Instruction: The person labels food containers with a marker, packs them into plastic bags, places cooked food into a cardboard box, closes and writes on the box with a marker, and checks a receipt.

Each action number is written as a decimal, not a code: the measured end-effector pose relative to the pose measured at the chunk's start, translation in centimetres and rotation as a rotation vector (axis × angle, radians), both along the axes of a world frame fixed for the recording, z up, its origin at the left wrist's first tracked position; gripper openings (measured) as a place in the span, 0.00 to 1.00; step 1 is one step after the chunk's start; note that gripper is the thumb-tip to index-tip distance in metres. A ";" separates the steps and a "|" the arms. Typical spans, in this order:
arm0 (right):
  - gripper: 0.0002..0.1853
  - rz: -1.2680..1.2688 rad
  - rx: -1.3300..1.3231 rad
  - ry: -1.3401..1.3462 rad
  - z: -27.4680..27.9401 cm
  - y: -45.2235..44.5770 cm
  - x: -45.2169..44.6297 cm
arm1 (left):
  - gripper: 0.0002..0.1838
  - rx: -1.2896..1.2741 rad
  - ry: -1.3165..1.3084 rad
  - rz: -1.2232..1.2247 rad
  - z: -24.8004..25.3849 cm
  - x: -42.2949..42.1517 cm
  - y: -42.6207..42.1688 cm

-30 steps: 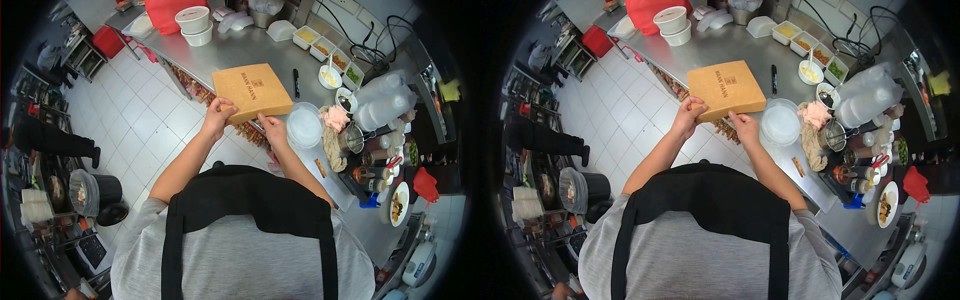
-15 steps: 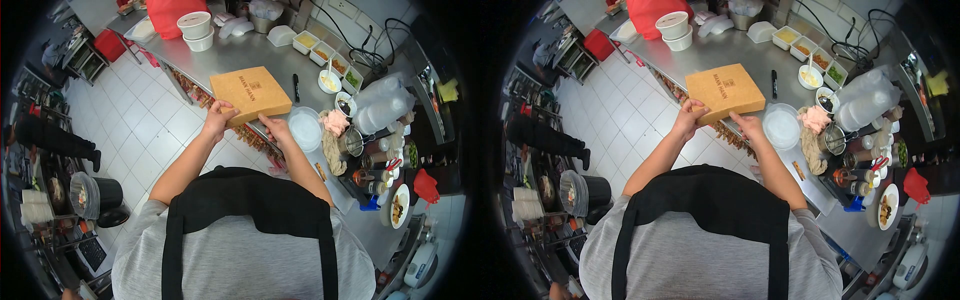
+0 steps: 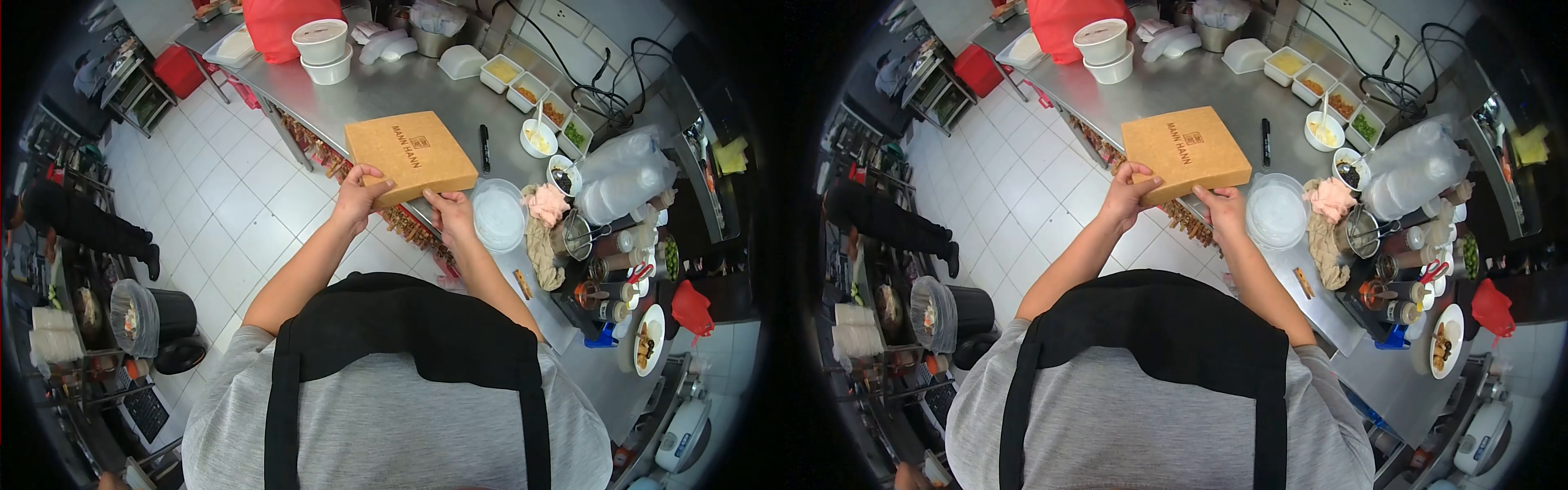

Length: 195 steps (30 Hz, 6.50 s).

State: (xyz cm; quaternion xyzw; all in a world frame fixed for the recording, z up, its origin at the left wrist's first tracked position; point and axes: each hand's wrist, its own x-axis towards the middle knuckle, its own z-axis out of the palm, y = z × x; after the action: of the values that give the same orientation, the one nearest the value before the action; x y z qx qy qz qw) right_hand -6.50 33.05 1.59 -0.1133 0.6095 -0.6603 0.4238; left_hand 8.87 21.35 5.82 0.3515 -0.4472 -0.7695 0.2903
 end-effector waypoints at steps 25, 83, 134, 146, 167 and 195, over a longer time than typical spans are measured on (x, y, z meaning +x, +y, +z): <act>0.13 -0.278 0.178 1.138 1.6 -0.4 -9.2 | 0.19 -0.675 -0.448 -0.111 -5.9 -1.2 0.8; 0.13 -0.092 -0.150 0.529 2.2 -21.6 -11.6 | 0.11 -1.319 -0.413 0.018 -6.9 -5.5 -14.4; 0.14 -0.266 -0.139 0.622 1.2 -20.0 -12.5 | 0.12 -1.359 -0.476 0.025 -6.9 -5.6 -14.3; 0.15 -0.351 -0.125 0.628 1.6 -20.1 -12.1 | 0.12 -1.347 -0.485 0.017 -7.0 -5.6 -14.4; 0.11 0.102 -0.451 0.146 9.3 -19.3 -4.1 | 0.12 -1.191 -0.235 0.031 -1.4 -2.4 -13.7; 0.14 0.821 -0.431 0.869 13.3 -7.8 4.4 | 0.14 -1.252 -0.051 -0.132 6.4 7.8 -5.0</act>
State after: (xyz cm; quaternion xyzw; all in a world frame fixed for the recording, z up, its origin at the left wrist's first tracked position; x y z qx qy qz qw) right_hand -2.08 25.23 14.92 -0.6784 0.4861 -0.4456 0.3240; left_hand 16.65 16.32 12.21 0.1049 -0.8405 -0.3695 0.3820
